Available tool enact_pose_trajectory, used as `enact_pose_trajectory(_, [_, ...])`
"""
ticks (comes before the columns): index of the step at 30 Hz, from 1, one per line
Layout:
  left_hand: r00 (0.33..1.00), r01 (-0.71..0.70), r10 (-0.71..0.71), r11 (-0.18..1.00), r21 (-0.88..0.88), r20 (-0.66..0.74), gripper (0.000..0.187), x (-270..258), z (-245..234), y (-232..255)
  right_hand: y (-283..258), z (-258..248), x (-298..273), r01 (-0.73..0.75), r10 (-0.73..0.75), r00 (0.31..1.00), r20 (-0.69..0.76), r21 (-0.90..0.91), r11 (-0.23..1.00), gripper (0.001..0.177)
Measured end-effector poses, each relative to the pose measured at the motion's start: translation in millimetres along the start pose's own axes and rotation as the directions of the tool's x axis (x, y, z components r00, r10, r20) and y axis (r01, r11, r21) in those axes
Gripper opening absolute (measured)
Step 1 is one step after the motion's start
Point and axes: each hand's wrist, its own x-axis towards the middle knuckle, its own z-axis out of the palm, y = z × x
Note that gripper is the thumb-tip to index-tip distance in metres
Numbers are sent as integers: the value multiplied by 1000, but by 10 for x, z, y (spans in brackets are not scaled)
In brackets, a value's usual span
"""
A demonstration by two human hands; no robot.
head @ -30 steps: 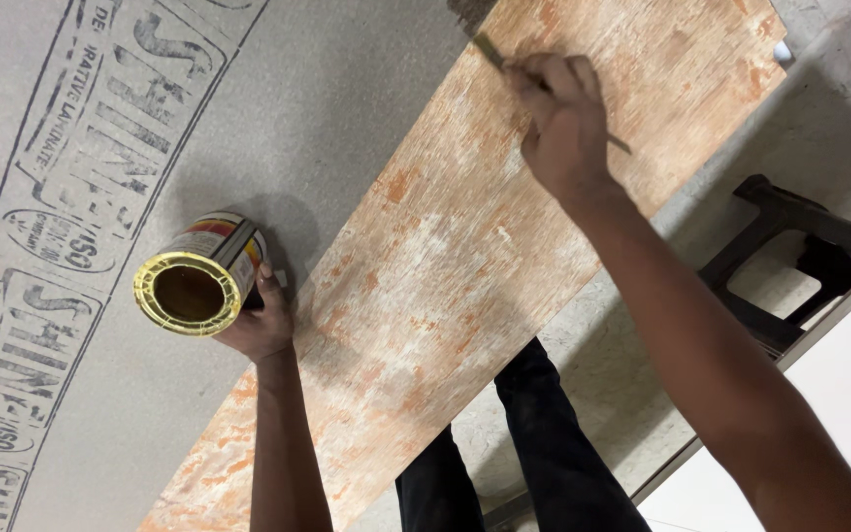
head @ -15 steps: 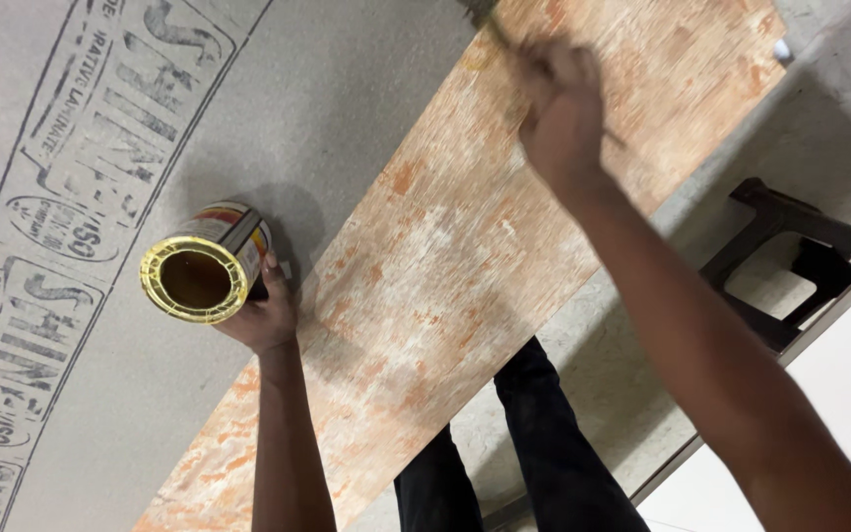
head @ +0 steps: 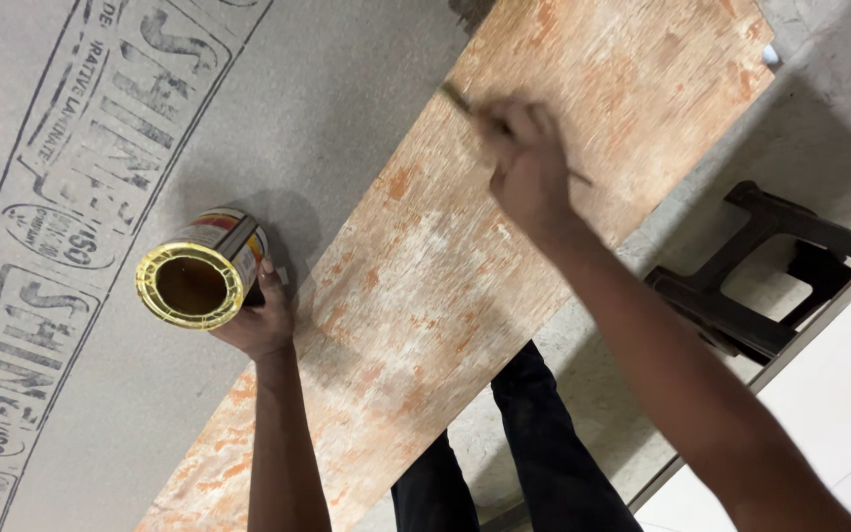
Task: The person applies a brown liquid finish to a long wooden plank using a paintbrush. They repeatedly dip the brush into a can and spread the liquid along the length of the plank, covering the surface evenly.
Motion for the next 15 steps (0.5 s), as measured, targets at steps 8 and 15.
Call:
enact_pose_trajectory(8, [1000,0,1,1000,20,-11,52,-12,-22,14,-106,-227,422,-315,341,940,24,450,836,48])
enact_pose_trajectory(15, [999,46,-46,999,0,3,51,-17,-40,39,905,52,953,-80,65,965,-255,-50,996,55])
